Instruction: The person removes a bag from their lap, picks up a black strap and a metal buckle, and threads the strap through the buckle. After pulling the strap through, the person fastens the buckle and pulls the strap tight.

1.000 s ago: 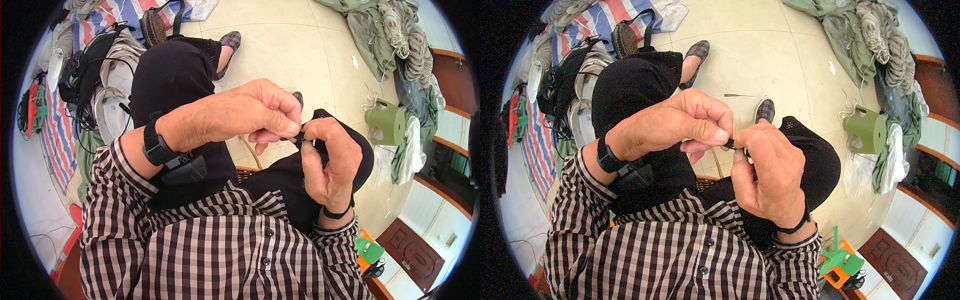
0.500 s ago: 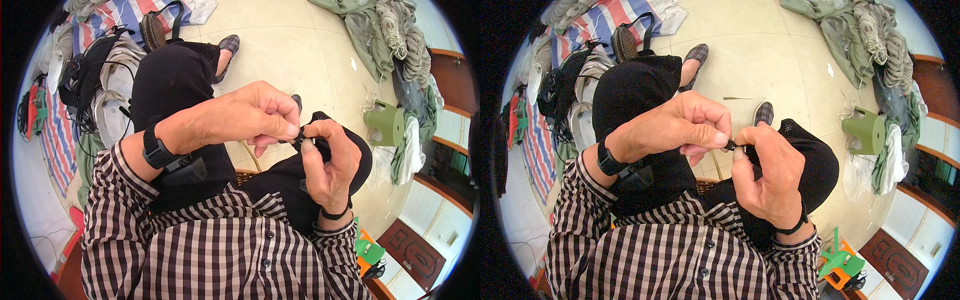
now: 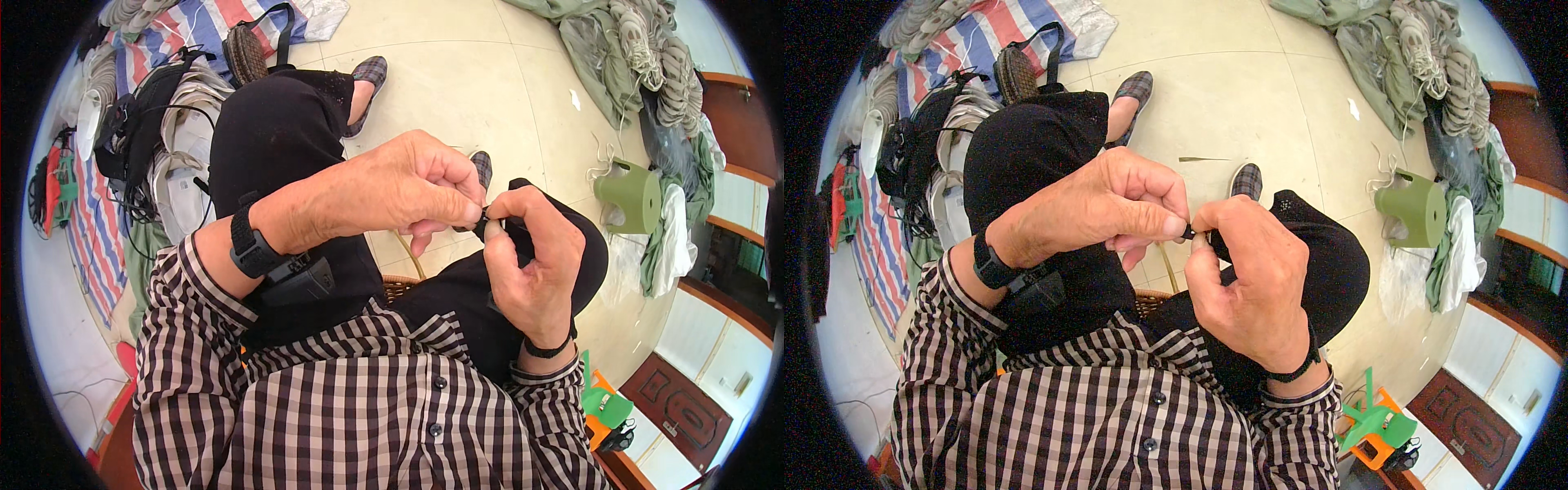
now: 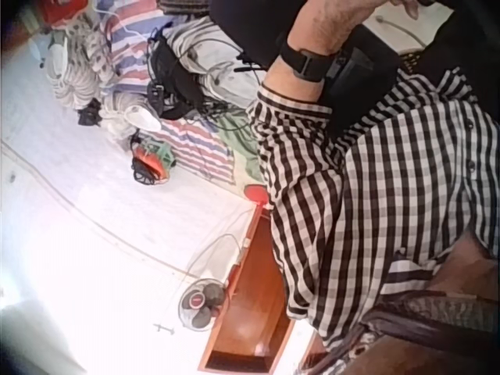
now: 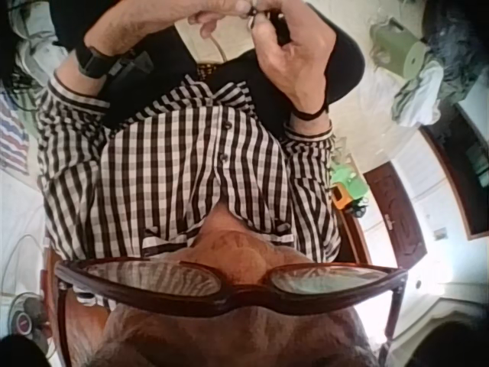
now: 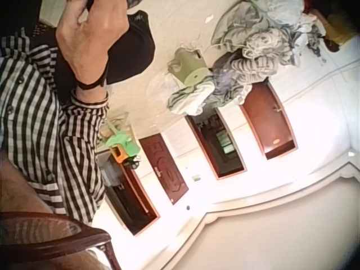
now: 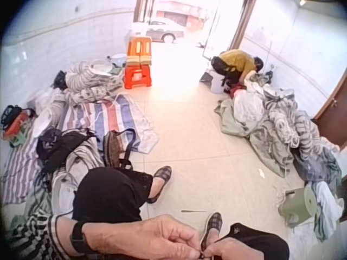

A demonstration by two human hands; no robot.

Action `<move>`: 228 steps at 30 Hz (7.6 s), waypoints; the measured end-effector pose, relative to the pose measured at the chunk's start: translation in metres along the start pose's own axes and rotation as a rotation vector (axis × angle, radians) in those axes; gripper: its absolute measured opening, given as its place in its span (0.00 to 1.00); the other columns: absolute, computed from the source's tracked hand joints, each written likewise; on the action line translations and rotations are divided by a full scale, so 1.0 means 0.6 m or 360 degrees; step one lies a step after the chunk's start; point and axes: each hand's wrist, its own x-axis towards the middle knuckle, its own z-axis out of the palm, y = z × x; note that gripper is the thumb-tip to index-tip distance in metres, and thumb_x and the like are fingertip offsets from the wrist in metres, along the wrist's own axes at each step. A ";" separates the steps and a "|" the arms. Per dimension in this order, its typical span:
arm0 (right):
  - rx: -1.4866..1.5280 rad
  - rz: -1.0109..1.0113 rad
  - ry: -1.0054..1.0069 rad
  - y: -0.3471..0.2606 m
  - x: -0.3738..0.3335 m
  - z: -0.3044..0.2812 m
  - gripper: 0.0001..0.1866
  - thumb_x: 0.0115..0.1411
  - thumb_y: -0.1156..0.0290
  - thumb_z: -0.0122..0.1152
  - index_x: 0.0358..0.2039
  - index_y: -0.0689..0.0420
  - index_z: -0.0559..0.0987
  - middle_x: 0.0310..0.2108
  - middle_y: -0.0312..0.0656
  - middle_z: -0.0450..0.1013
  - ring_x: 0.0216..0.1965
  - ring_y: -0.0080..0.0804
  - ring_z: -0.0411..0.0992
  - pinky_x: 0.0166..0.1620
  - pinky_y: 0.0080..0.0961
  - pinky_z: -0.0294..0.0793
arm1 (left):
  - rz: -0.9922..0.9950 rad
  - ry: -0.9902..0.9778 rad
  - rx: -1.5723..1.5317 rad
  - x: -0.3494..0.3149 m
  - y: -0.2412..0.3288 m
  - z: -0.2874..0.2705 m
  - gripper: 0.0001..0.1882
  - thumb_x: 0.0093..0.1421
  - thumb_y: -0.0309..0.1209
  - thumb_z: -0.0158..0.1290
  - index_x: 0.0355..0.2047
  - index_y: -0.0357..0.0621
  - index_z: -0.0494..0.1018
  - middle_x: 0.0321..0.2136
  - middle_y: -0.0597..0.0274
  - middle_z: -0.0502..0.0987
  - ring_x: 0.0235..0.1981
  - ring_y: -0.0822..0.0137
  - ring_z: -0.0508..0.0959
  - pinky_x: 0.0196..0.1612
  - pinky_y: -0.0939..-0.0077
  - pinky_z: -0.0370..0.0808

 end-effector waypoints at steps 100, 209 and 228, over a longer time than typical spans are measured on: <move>0.1633 0.0670 0.0359 0.053 0.060 0.000 0.06 0.57 0.72 0.59 0.28 0.61 0.77 0.22 0.32 0.71 0.26 0.16 0.67 0.32 0.15 0.66 | 0.0512 0.0426 0.0088 0.045 0.014 0.020 0.09 0.59 0.29 0.49 0.32 0.32 0.71 0.27 0.60 0.76 0.31 0.72 0.75 0.40 0.80 0.71; 0.2047 0.1035 0.0112 0.032 0.066 0.010 0.09 0.56 0.78 0.55 0.38 0.62 0.71 0.29 0.38 0.72 0.28 0.22 0.71 0.38 0.26 0.78 | 0.0865 0.1031 0.0929 0.031 0.010 0.018 0.02 0.51 0.22 0.55 0.24 0.37 0.73 0.13 0.65 0.71 0.15 0.81 0.67 0.18 0.85 0.62; 0.1657 0.0698 0.0074 0.025 0.067 -0.007 0.12 0.58 0.73 0.58 0.40 0.64 0.73 0.28 0.35 0.72 0.29 0.21 0.70 0.36 0.18 0.72 | 0.0901 0.0929 0.0868 0.014 0.031 0.018 0.02 0.52 0.22 0.55 0.25 0.36 0.73 0.15 0.64 0.74 0.15 0.82 0.68 0.18 0.86 0.63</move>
